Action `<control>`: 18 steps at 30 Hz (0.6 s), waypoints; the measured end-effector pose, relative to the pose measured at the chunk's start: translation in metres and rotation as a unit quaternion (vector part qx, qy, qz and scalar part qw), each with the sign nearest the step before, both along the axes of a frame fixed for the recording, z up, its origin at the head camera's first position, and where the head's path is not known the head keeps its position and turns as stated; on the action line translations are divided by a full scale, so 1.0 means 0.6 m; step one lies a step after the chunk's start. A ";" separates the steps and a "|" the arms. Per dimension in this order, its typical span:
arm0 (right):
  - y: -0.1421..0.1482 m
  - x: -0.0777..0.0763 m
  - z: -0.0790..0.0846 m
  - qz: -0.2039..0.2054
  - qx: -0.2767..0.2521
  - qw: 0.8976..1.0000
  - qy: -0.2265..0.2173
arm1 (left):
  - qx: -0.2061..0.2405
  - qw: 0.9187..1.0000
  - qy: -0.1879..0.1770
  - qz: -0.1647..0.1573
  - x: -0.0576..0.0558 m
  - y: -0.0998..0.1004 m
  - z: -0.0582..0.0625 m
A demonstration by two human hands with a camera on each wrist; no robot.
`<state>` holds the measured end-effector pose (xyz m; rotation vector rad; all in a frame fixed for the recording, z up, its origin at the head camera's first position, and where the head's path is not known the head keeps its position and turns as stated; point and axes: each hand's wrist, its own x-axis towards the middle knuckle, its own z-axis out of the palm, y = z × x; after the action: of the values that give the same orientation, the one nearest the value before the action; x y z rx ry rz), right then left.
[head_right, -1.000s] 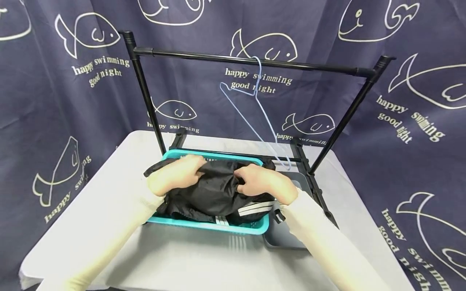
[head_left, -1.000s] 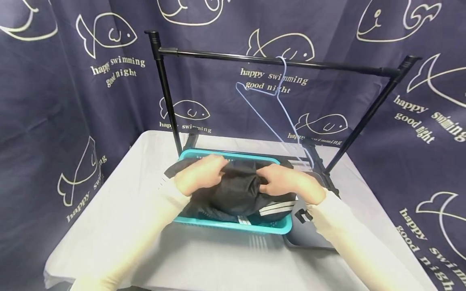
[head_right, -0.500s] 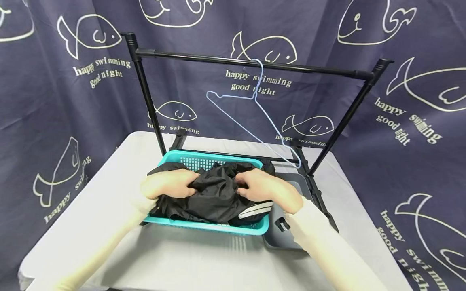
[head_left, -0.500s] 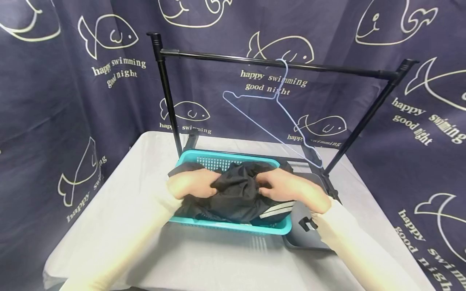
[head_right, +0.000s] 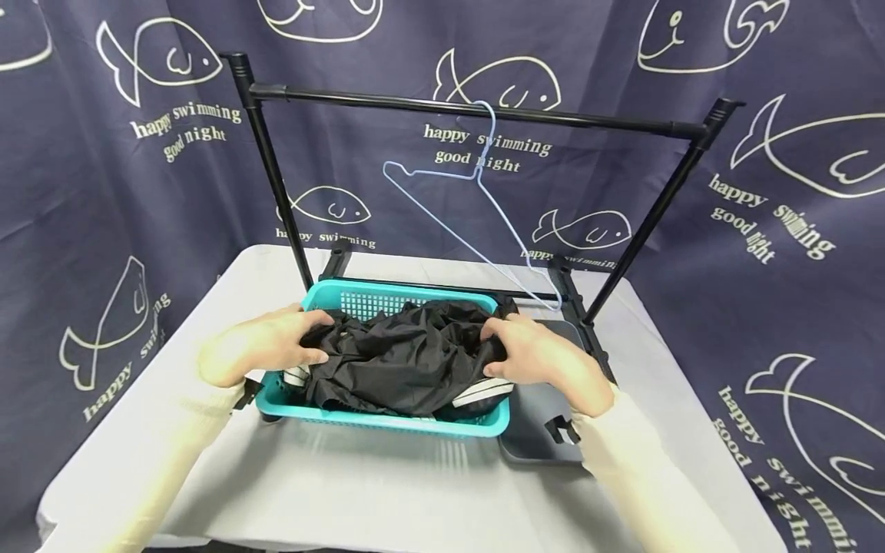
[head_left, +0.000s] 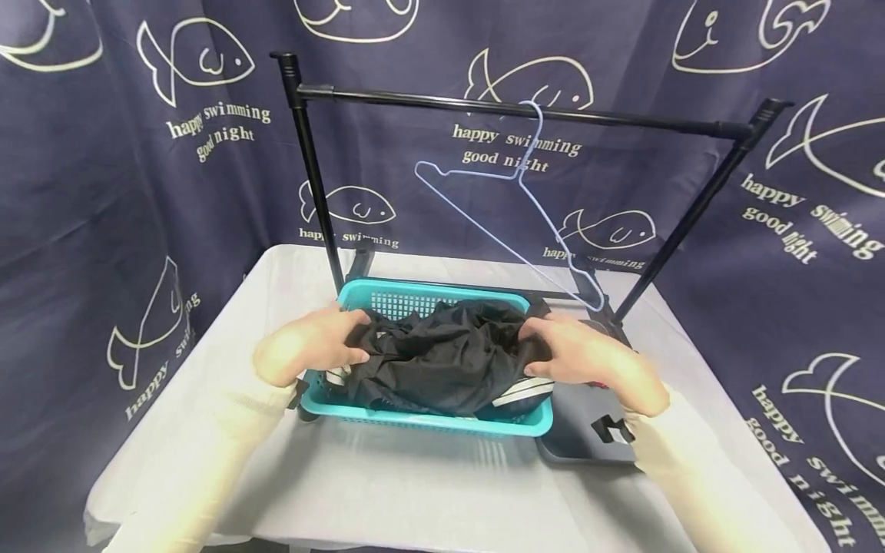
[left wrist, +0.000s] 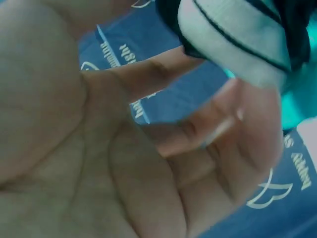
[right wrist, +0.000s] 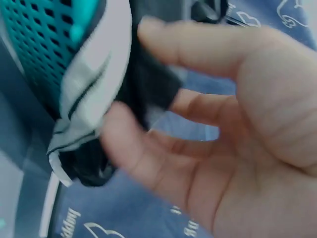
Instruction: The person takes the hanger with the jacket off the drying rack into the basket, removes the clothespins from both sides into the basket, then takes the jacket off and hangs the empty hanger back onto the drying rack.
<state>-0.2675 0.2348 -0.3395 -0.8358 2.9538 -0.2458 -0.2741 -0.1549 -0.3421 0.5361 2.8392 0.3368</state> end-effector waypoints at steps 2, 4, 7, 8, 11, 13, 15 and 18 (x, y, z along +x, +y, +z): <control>-0.012 -0.014 -0.009 0.033 -0.007 0.999 0.012 | 0.002 1.000 -0.007 -0.024 -0.008 0.006 -0.008; -0.028 -0.028 -0.016 0.061 -0.020 0.998 0.029 | 0.008 0.999 -0.013 -0.037 -0.012 0.010 -0.015; -0.062 -0.043 -0.018 0.095 -0.049 0.993 0.040 | 0.042 0.998 0.005 -0.040 -0.009 0.010 -0.020; -0.073 -0.045 -0.018 0.104 -0.054 0.992 0.040 | 0.053 0.998 0.018 -0.041 -0.008 0.011 -0.020; -0.105 -0.045 -0.014 0.123 -0.039 0.992 0.008 | 0.071 0.996 0.031 -0.040 -0.002 0.019 -0.020; -0.115 -0.044 -0.012 0.123 -0.006 0.992 -0.030 | 0.050 0.998 0.022 -0.041 -0.003 0.033 -0.017; -0.111 -0.043 -0.011 0.105 0.032 0.991 -0.074 | 0.025 0.999 -0.001 -0.044 -0.008 0.053 -0.013; -0.088 -0.039 -0.011 0.070 0.060 0.988 -0.122 | -0.006 0.998 -0.022 -0.057 -0.017 0.086 -0.005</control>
<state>-0.2910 0.1820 -0.3458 -0.9199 2.6425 -0.1490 -0.2844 -0.1033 -0.3451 0.6768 2.7530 0.3073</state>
